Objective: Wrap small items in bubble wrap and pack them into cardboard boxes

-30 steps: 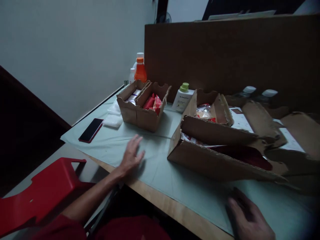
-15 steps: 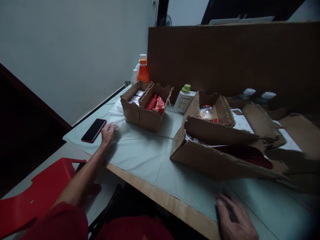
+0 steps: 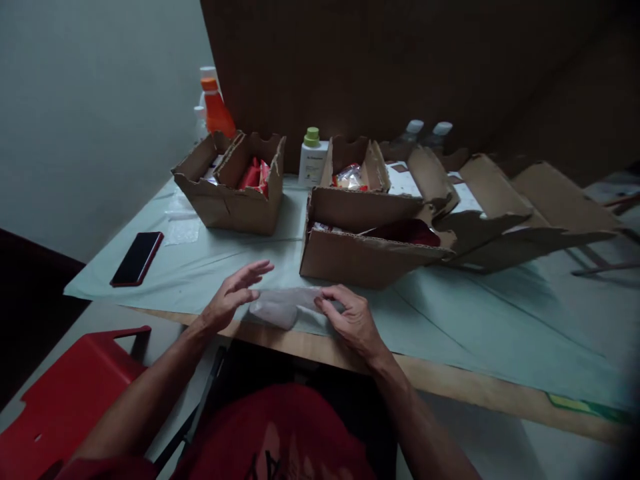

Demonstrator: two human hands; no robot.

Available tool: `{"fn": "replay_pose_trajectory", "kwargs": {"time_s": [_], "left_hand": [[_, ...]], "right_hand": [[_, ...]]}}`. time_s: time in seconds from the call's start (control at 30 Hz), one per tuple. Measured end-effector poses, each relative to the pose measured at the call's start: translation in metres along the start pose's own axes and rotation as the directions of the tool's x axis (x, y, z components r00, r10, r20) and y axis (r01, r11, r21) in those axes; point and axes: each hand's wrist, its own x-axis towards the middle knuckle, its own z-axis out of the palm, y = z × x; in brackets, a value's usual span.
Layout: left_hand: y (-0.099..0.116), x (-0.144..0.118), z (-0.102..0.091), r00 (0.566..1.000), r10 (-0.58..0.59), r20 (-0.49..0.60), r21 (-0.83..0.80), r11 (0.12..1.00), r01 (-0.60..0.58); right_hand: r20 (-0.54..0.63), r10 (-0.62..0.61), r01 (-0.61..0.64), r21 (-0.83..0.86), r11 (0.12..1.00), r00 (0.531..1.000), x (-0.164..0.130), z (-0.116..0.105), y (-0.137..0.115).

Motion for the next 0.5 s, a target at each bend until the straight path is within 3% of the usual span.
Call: {"fn": "replay_pose_trajectory", "kwargs": {"time_s": [0.1, 0.2, 0.27, 0.33, 0.43, 0.5], "left_hand": [[0.015, 0.017, 0.013, 0.980, 0.122, 0.159, 0.360, 0.917, -0.173], [0.015, 0.025, 0.024, 0.957, -0.046, 0.286, 0.564, 0.815, -0.130], [0.009, 0.023, 0.019, 0.939, -0.206, 0.274, 0.562, 0.827, 0.017], [0.002, 0.018, 0.004, 0.914, -0.298, 0.275, 0.448, 0.881, 0.152], [-0.005, 0.014, -0.017, 0.871, -0.338, 0.356, 0.278, 0.928, 0.247], [-0.010, 0.015, -0.023, 0.863, -0.348, 0.367, 0.278, 0.926, 0.256]], "right_hand": [[-0.029, -0.080, 0.078, -0.058, 0.995, 0.996, -0.003, -0.009, -0.008], [-0.124, -0.058, 0.052, -0.056, 0.997, 0.991, -0.002, -0.033, -0.020], [-0.248, 0.056, -0.066, -0.032, 0.997, 0.967, -0.006, -0.056, -0.023], [-0.334, 0.172, -0.189, -0.016, 0.982, 0.927, -0.015, -0.078, -0.019], [-0.335, 0.286, -0.316, -0.036, 0.948, 0.898, -0.037, -0.092, -0.003], [-0.309, 0.338, -0.378, -0.080, 0.922, 0.889, -0.053, -0.090, 0.013]]}}
